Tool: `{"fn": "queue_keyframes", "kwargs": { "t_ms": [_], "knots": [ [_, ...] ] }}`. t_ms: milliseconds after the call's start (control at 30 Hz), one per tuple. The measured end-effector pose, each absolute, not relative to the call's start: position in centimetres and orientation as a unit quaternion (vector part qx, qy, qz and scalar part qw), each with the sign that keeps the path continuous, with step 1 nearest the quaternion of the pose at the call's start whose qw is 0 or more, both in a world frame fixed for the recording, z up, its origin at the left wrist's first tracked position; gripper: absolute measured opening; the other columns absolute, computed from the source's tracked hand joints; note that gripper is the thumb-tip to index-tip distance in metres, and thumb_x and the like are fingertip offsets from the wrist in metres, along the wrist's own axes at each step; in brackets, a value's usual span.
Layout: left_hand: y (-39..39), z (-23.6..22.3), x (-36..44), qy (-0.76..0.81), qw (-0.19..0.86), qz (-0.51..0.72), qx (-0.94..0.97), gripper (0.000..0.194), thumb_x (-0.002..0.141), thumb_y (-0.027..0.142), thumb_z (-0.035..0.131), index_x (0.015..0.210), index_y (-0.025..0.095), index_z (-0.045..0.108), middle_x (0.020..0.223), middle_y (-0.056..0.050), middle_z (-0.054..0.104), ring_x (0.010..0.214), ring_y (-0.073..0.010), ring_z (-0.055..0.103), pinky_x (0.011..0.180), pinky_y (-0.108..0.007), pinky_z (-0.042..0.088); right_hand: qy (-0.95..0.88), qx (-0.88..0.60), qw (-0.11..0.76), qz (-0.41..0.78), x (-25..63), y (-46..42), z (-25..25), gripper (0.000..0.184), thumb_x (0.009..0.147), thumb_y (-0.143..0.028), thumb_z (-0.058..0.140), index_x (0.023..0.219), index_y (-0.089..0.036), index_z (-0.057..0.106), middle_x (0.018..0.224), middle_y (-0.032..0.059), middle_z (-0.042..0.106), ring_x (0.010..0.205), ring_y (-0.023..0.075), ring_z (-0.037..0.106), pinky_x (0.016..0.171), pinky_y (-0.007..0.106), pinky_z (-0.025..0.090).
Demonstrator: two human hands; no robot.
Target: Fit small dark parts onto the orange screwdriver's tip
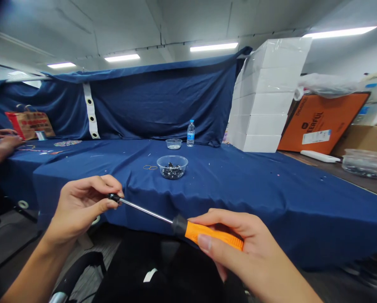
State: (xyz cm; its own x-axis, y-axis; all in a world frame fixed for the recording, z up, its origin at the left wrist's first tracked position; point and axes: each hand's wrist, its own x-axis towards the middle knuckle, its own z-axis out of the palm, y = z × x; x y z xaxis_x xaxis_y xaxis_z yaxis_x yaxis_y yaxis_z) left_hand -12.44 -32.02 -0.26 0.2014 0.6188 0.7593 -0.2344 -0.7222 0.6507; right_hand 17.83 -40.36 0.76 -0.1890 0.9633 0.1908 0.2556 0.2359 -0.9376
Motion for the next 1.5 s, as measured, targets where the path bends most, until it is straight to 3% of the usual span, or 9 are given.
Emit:
{"fn": "queue_keyframes", "kwargs": {
  "t_ms": [167, 267, 367, 500, 633, 867, 967, 1100, 1500],
  "knots": [
    [-32.2, -0.2, -12.4, 0.144, 0.323, 0.61, 0.709, 0.021, 0.075, 0.002, 0.083, 0.084, 0.021, 0.079, 0.082, -0.001, 0.075, 0.076, -0.0119, 0.071, 0.069, -0.017, 0.059, -0.624, -0.456, 0.407, 0.486, 18.2, -40.1, 0.6, 0.038, 0.085, -0.052, 0.074, 0.105, -0.02, 0.076, 0.074, 0.002, 0.067, 0.043, 0.0054, 0.049, 0.042, 0.018, 0.039],
    [-32.0, -0.4, -12.5, 0.157, 0.306, 0.612, 0.713, 0.019, 0.078, 0.003, 0.081, 0.083, 0.021, 0.079, 0.081, -0.002, 0.075, 0.078, -0.013, 0.071, 0.071, -0.018, 0.059, -0.655, -0.496, 0.424, 0.381, 18.0, -40.4, 1.0, 0.044, 0.075, -0.042, 0.083, 0.114, -0.023, 0.073, 0.086, 0.0028, 0.07, 0.058, 0.0105, 0.06, 0.052, 0.019, 0.05],
    [-32.0, -0.6, -12.5, 0.173, 0.298, 0.623, 0.702, 0.018, 0.079, 0.004, 0.081, 0.082, 0.022, 0.078, 0.081, -0.002, 0.076, 0.078, -0.0134, 0.072, 0.069, -0.017, 0.059, -0.67, -0.51, 0.462, 0.279, 17.7, -40.8, 1.2, 0.055, 0.062, -0.029, 0.091, 0.113, -0.028, 0.071, 0.098, 0.0019, 0.071, 0.064, 0.0123, 0.064, 0.056, 0.019, 0.055],
    [-32.0, -0.8, -12.5, 0.176, 0.298, 0.632, 0.693, 0.017, 0.077, 0.005, 0.083, 0.081, 0.021, 0.079, 0.08, -0.002, 0.076, 0.075, -0.0137, 0.072, 0.065, -0.017, 0.06, -0.746, -0.413, 0.519, 0.059, 17.8, -40.9, 0.8, 0.027, 0.073, -0.024, 0.087, 0.096, -0.03, 0.076, 0.092, 0.0012, 0.072, 0.078, 0.0172, 0.07, 0.07, 0.023, 0.057],
    [-31.9, -0.7, -12.4, 0.171, 0.294, 0.645, 0.684, 0.018, 0.077, 0.005, 0.083, 0.083, 0.021, 0.079, 0.08, -0.002, 0.076, 0.076, -0.0127, 0.073, 0.065, -0.016, 0.06, -0.77, -0.381, 0.509, -0.05, 17.8, -41.1, 0.1, 0.038, 0.082, -0.02, 0.081, 0.115, -0.038, 0.074, 0.099, 0.0005, 0.075, 0.082, 0.0177, 0.072, 0.073, 0.025, 0.056],
    [-31.9, -0.7, -12.4, 0.15, 0.275, 0.656, 0.686, 0.018, 0.078, 0.005, 0.082, 0.084, 0.021, 0.079, 0.081, -0.002, 0.075, 0.075, -0.0123, 0.072, 0.063, -0.015, 0.059, -0.74, -0.471, 0.479, 0.041, 17.4, -40.9, 0.4, 0.017, 0.083, -0.039, 0.077, 0.099, -0.034, 0.08, 0.094, 0.0017, 0.08, 0.081, 0.022, 0.075, 0.068, 0.025, 0.06],
    [-32.1, -0.7, -12.2, 0.152, 0.272, 0.658, 0.685, 0.016, 0.077, 0.005, 0.083, 0.084, 0.02, 0.079, 0.079, -0.003, 0.075, 0.074, -0.014, 0.072, 0.062, -0.018, 0.059, -0.696, -0.523, 0.478, 0.118, 17.1, -41.1, 0.9, 0.026, 0.078, -0.049, 0.079, 0.091, -0.027, 0.082, 0.085, 0.0045, 0.079, 0.068, 0.0209, 0.072, 0.062, 0.026, 0.059],
    [-32.3, -0.9, -11.8, 0.153, 0.268, 0.662, 0.683, 0.016, 0.077, 0.006, 0.083, 0.083, 0.02, 0.08, 0.079, -0.004, 0.075, 0.074, -0.0156, 0.072, 0.063, -0.021, 0.06, -0.648, -0.544, 0.455, 0.278, 17.0, -41.3, 1.6, 0.036, 0.076, -0.053, 0.078, 0.088, -0.02, 0.081, 0.066, 0.0027, 0.069, 0.047, 0.012, 0.056, 0.046, 0.021, 0.049],
    [-32.4, -0.9, -11.5, 0.137, 0.245, 0.661, 0.696, 0.021, 0.076, 0.002, 0.082, 0.085, 0.021, 0.078, 0.081, -0.003, 0.076, 0.074, -0.0143, 0.073, 0.065, -0.02, 0.059, -0.625, -0.467, 0.396, 0.485, 18.1, -40.6, 1.5, 0.043, 0.086, -0.057, 0.072, 0.099, -0.016, 0.075, 0.069, 0.0038, 0.069, 0.042, 0.0045, 0.049, 0.041, 0.014, 0.036]
  ]
}}
